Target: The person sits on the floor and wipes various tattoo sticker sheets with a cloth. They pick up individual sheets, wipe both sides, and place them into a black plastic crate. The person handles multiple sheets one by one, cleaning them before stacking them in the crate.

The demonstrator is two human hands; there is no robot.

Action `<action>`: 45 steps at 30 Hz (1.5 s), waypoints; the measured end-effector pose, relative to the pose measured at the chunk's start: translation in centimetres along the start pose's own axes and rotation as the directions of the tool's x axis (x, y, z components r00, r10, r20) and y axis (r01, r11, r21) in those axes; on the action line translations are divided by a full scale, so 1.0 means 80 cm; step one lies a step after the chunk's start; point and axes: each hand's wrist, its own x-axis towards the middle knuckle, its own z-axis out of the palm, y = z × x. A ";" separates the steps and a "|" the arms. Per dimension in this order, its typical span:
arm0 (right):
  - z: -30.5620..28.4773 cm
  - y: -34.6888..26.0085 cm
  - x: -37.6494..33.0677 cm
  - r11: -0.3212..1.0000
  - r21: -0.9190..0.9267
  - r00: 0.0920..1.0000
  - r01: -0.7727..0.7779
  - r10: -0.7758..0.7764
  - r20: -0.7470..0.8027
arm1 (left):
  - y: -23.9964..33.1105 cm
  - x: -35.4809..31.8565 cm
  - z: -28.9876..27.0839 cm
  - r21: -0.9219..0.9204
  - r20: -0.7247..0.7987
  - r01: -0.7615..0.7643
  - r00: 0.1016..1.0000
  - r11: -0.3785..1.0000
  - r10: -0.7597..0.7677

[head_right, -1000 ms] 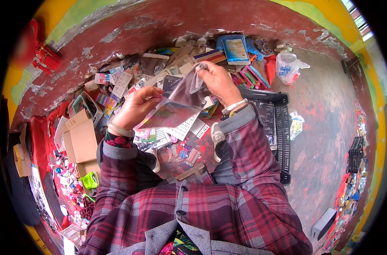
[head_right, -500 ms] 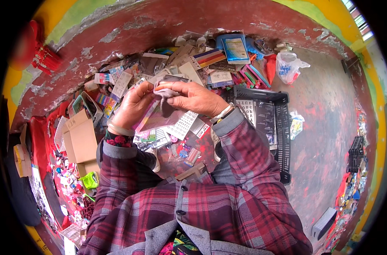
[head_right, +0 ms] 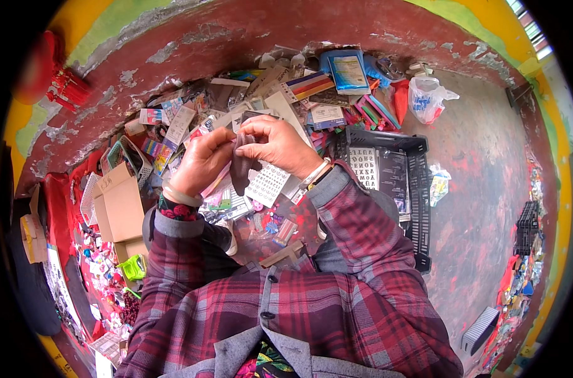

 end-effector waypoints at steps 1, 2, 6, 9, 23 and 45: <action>-0.002 0.004 0.000 0.994 -0.097 0.998 0.058 -0.058 0.001 | 0.002 0.000 0.000 0.002 0.005 -0.008 1.000 1.000 0.008; -0.002 0.006 0.000 0.975 -0.192 0.993 0.115 -0.116 0.007 | 0.003 0.000 0.001 0.003 0.010 -0.017 1.000 1.000 0.017; 0.003 0.003 -0.004 0.884 -0.433 0.982 0.177 -0.188 0.016 | -0.001 0.000 0.000 0.158 0.068 -0.080 0.995 0.984 0.070; 0.004 0.012 -0.001 0.866 -0.457 0.973 0.204 -0.232 -0.006 | 0.007 -0.001 0.001 0.351 0.035 -0.127 0.992 0.928 0.123; 0.009 -0.013 -0.001 0.886 -0.392 0.963 0.247 -0.270 -0.001 | 0.019 0.001 -0.001 0.348 -0.333 -0.217 0.881 0.912 0.336; -0.017 -0.002 -0.001 0.838 -0.532 0.992 0.123 -0.109 0.056 | 0.007 -0.015 -0.066 -0.292 -0.751 -0.272 0.659 0.917 -0.044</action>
